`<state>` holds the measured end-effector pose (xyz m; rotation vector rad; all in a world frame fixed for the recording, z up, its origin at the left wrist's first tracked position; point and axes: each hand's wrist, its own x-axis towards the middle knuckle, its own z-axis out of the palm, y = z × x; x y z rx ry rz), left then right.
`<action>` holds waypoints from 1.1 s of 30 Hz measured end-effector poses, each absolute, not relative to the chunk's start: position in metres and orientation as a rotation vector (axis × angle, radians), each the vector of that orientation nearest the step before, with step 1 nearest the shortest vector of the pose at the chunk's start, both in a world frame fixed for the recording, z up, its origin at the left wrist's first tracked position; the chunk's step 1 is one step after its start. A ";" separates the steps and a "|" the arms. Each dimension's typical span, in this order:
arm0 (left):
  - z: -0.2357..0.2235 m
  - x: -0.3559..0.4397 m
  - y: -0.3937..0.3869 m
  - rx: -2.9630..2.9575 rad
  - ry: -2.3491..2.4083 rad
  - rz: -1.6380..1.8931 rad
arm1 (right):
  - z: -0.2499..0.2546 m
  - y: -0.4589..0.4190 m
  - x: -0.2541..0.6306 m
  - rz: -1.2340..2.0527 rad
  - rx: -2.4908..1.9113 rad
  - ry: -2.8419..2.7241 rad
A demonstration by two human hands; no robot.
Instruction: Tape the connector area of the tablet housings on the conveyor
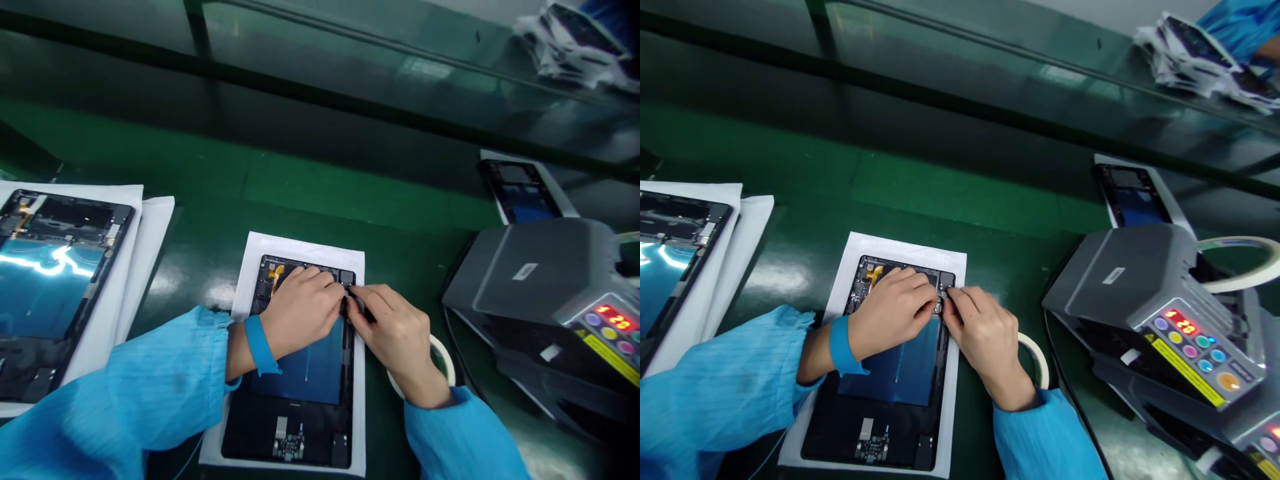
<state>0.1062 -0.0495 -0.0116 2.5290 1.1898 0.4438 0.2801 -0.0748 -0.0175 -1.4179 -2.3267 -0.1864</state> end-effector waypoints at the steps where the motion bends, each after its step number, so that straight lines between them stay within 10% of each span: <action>1: -0.011 0.106 -0.050 2.528 1.190 0.447 | -0.018 -0.075 0.280 -0.174 -1.411 -2.323; 33: -0.009 0.107 -0.045 2.496 1.210 0.431 | 0.024 -0.182 0.341 -0.216 -1.626 -2.023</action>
